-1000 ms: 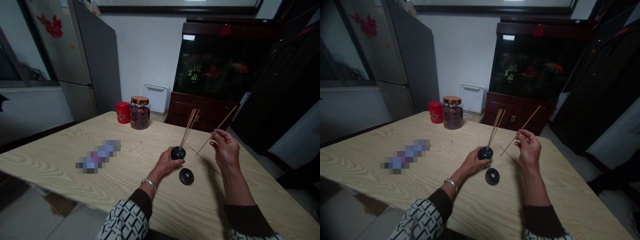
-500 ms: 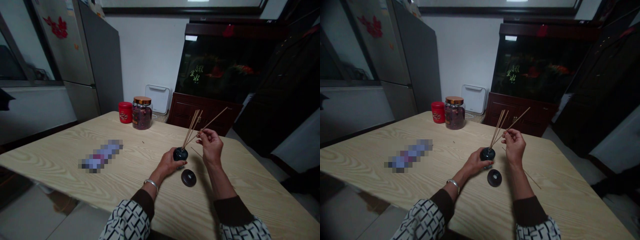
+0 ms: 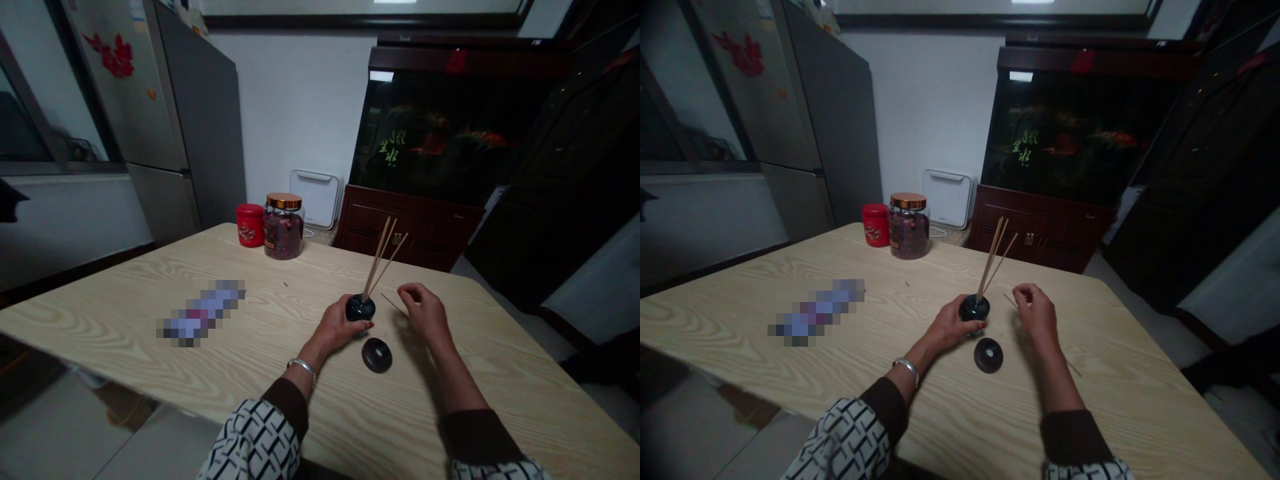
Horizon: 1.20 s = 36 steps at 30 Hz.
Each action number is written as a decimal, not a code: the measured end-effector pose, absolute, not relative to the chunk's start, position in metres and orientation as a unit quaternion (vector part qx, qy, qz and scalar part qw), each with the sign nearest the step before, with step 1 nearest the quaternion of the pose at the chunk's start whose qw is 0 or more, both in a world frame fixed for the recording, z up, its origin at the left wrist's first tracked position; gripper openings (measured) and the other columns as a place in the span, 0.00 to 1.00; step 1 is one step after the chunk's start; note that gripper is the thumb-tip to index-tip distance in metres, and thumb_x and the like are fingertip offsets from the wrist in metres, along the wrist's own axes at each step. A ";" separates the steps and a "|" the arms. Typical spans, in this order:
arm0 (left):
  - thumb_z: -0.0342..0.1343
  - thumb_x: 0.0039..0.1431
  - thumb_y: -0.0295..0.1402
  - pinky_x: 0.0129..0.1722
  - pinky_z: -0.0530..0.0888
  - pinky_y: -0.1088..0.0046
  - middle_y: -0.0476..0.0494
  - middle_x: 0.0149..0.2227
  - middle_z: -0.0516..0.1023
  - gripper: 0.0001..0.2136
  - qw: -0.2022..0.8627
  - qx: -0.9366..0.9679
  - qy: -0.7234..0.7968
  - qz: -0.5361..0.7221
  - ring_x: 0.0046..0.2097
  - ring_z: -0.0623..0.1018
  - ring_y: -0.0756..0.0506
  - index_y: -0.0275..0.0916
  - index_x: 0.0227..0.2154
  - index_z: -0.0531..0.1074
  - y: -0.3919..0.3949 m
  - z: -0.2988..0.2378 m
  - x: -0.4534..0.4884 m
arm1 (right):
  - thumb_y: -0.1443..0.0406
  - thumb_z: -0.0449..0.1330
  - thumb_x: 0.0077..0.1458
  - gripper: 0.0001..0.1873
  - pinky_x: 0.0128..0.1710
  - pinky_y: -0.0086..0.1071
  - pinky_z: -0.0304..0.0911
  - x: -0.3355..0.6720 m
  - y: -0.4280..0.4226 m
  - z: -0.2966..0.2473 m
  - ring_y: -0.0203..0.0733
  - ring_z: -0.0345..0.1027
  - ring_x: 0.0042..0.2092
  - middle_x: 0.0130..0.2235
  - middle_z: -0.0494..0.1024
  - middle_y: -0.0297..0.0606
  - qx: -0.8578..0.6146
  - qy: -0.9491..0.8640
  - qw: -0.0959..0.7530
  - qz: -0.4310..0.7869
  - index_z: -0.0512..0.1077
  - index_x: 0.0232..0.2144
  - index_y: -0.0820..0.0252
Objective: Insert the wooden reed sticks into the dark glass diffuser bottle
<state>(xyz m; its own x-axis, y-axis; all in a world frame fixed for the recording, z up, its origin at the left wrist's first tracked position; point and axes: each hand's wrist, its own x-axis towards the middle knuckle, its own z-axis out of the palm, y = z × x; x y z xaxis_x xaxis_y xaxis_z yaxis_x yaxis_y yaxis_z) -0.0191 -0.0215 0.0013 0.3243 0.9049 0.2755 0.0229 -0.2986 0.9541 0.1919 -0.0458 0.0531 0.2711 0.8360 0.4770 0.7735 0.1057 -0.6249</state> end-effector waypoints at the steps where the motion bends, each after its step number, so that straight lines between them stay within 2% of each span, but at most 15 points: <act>1: 0.70 0.41 0.36 0.48 0.74 0.62 0.39 0.42 0.79 0.28 0.478 0.657 0.352 0.464 0.45 0.78 0.39 0.37 0.48 0.72 -0.021 0.001 -0.019 | 0.59 0.55 0.56 0.11 0.38 0.35 0.62 0.204 -0.049 0.050 0.44 0.71 0.39 0.38 0.79 0.42 -0.707 -0.606 0.364 0.003 0.75 0.35 0.58; 4: 0.70 0.42 0.36 0.48 0.74 0.62 0.40 0.42 0.79 0.28 0.469 0.663 0.351 0.466 0.45 0.77 0.40 0.37 0.48 0.72 -0.020 -0.001 -0.018 | 0.63 0.55 0.54 0.10 0.35 0.35 0.59 0.230 -0.057 0.039 0.48 0.72 0.41 0.40 0.79 0.46 -0.784 -0.600 0.156 -0.032 0.76 0.34 0.57; 6: 0.70 0.43 0.36 0.48 0.74 0.61 0.39 0.43 0.79 0.28 0.460 0.670 0.351 0.465 0.45 0.77 0.39 0.36 0.49 0.72 -0.020 -0.001 -0.019 | 0.64 0.55 0.54 0.10 0.34 0.36 0.59 0.238 -0.060 0.032 0.50 0.73 0.42 0.40 0.79 0.47 -0.798 -0.596 0.081 -0.029 0.76 0.33 0.57; 9: 0.70 0.43 0.37 0.47 0.74 0.61 0.38 0.43 0.78 0.29 0.458 0.675 0.352 0.459 0.45 0.77 0.39 0.36 0.49 0.71 -0.020 -0.001 -0.019 | 0.65 0.53 0.55 0.11 0.34 0.36 0.60 0.238 -0.059 0.026 0.50 0.74 0.42 0.40 0.79 0.49 -0.806 -0.589 0.042 -0.040 0.76 0.33 0.58; 15: 0.70 0.43 0.37 0.47 0.74 0.61 0.38 0.43 0.78 0.30 0.456 0.675 0.352 0.461 0.45 0.77 0.40 0.35 0.50 0.70 -0.019 -0.003 -0.018 | 0.67 0.51 0.57 0.12 0.35 0.38 0.61 0.233 -0.056 0.026 0.53 0.74 0.43 0.41 0.79 0.54 -0.808 -0.588 0.035 -0.035 0.75 0.34 0.62; 17: 0.70 0.43 0.38 0.47 0.74 0.61 0.38 0.43 0.78 0.29 0.454 0.675 0.352 0.463 0.45 0.77 0.39 0.36 0.50 0.70 -0.019 -0.004 -0.019 | 0.65 0.51 0.58 0.11 0.33 0.38 0.60 0.233 -0.057 0.031 0.52 0.74 0.40 0.39 0.79 0.52 -0.807 -0.584 0.074 -0.038 0.74 0.34 0.61; 19: 0.70 0.44 0.38 0.47 0.74 0.61 0.38 0.43 0.78 0.29 0.449 0.680 0.350 0.462 0.45 0.77 0.39 0.36 0.49 0.71 -0.018 -0.005 -0.019 | 0.63 0.52 0.58 0.10 0.32 0.37 0.60 0.232 -0.059 0.041 0.49 0.73 0.37 0.36 0.79 0.48 -0.799 -0.574 0.175 -0.042 0.72 0.32 0.59; 21: 0.70 0.44 0.39 0.47 0.74 0.60 0.38 0.43 0.78 0.28 0.444 0.685 0.348 0.460 0.44 0.77 0.39 0.37 0.49 0.71 -0.019 -0.004 -0.020 | 0.61 0.54 0.57 0.08 0.30 0.34 0.60 0.227 -0.060 0.056 0.44 0.71 0.33 0.34 0.79 0.43 -0.756 -0.555 0.345 -0.023 0.71 0.32 0.58; 24: 0.70 0.44 0.39 0.47 0.74 0.60 0.38 0.42 0.78 0.28 0.447 0.684 0.346 0.462 0.45 0.78 0.39 0.37 0.49 0.71 -0.019 -0.003 -0.021 | 0.58 0.59 0.54 0.09 0.24 0.28 0.57 0.209 -0.062 0.081 0.35 0.66 0.27 0.33 0.78 0.38 -0.604 -0.494 0.620 0.086 0.69 0.34 0.58; 26: 0.70 0.44 0.39 0.47 0.74 0.61 0.38 0.42 0.78 0.28 0.452 0.680 0.345 0.463 0.45 0.77 0.39 0.37 0.49 0.71 -0.020 -0.002 -0.021 | 0.58 0.63 0.50 0.13 0.20 0.24 0.53 0.192 -0.063 0.095 0.32 0.63 0.25 0.32 0.77 0.36 -0.496 -0.444 0.725 0.176 0.70 0.36 0.58; 29: 0.70 0.43 0.39 0.47 0.74 0.62 0.38 0.43 0.78 0.28 0.454 0.679 0.347 0.461 0.45 0.77 0.40 0.37 0.49 0.71 -0.020 -0.002 -0.020 | 0.60 0.67 0.46 0.16 0.19 0.22 0.54 0.168 -0.061 0.108 0.31 0.64 0.26 0.32 0.77 0.37 -0.410 -0.412 0.777 0.241 0.72 0.37 0.60; 36: 0.70 0.43 0.40 0.46 0.73 0.64 0.40 0.42 0.79 0.29 0.448 0.678 0.355 0.462 0.43 0.77 0.41 0.37 0.49 0.71 -0.019 -0.004 -0.018 | 0.59 0.65 0.50 0.13 0.21 0.24 0.62 0.143 -0.044 0.102 0.33 0.70 0.29 0.33 0.79 0.38 -0.401 -0.443 0.775 0.205 0.72 0.36 0.61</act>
<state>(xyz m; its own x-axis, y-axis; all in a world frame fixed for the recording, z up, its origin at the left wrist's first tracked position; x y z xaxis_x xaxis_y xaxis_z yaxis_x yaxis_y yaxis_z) -0.0184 -0.0191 -0.0036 0.3218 0.8950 0.3089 0.0670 -0.3470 0.9355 0.1429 -0.0442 0.1021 0.5229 0.6731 0.5230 0.0388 0.5942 -0.8034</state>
